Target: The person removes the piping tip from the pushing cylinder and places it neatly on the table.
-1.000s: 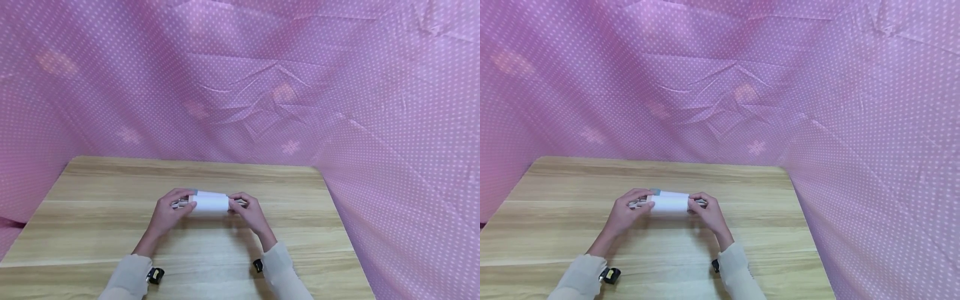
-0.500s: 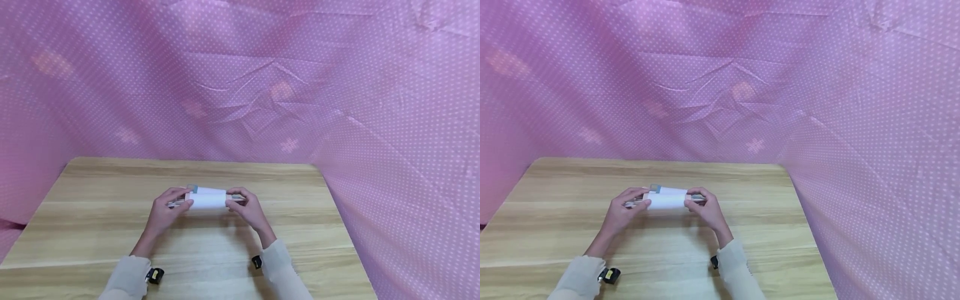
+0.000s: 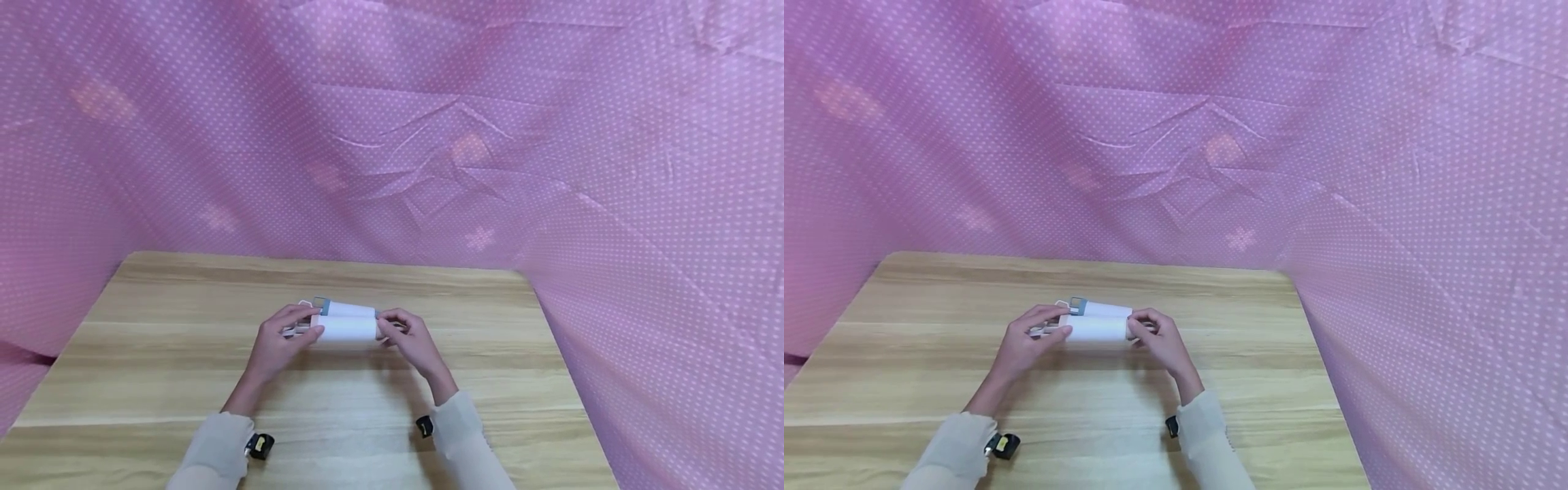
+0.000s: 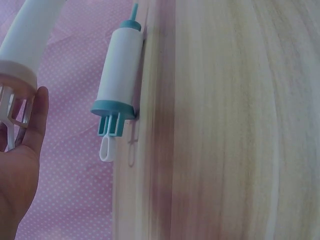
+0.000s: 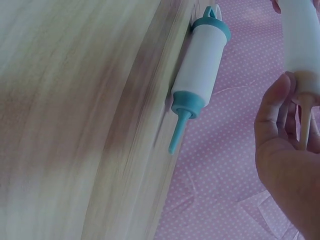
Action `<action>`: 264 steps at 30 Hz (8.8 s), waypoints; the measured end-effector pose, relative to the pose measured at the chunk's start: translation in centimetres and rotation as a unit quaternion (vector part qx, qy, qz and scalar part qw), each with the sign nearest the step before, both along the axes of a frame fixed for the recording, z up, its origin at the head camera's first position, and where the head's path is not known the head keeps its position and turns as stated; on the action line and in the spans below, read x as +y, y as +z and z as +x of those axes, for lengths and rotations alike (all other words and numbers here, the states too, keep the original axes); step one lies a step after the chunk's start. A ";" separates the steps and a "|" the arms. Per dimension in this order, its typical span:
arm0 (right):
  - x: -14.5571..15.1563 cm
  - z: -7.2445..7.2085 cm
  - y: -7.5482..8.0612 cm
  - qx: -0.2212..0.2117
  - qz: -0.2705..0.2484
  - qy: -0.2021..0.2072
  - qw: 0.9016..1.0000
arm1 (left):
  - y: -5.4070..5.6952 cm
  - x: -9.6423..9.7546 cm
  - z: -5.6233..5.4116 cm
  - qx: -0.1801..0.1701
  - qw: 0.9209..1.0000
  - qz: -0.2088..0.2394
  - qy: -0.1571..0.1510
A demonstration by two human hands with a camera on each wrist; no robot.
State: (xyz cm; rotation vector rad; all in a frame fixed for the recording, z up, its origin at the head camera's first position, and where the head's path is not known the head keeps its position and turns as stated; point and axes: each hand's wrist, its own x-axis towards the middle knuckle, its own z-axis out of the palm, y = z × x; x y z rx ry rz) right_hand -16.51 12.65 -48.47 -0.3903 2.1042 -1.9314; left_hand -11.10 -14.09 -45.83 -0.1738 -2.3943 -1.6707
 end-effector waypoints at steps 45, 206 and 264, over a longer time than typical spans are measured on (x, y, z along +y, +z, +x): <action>-0.8 0.2 0.2 -0.012 -0.057 -0.022 0.998 | 0.0 -0.2 -0.2 0.059 0.998 0.010 0.014; 1.0 0.2 -1.1 -0.011 -0.018 0.020 1.000 | -10.7 -6.8 -2.3 -0.103 0.992 -0.070 0.011; -3.2 0.0 1.3 0.045 -0.040 -0.009 0.998 | -0.7 2.4 -1.5 0.031 0.986 0.078 -0.146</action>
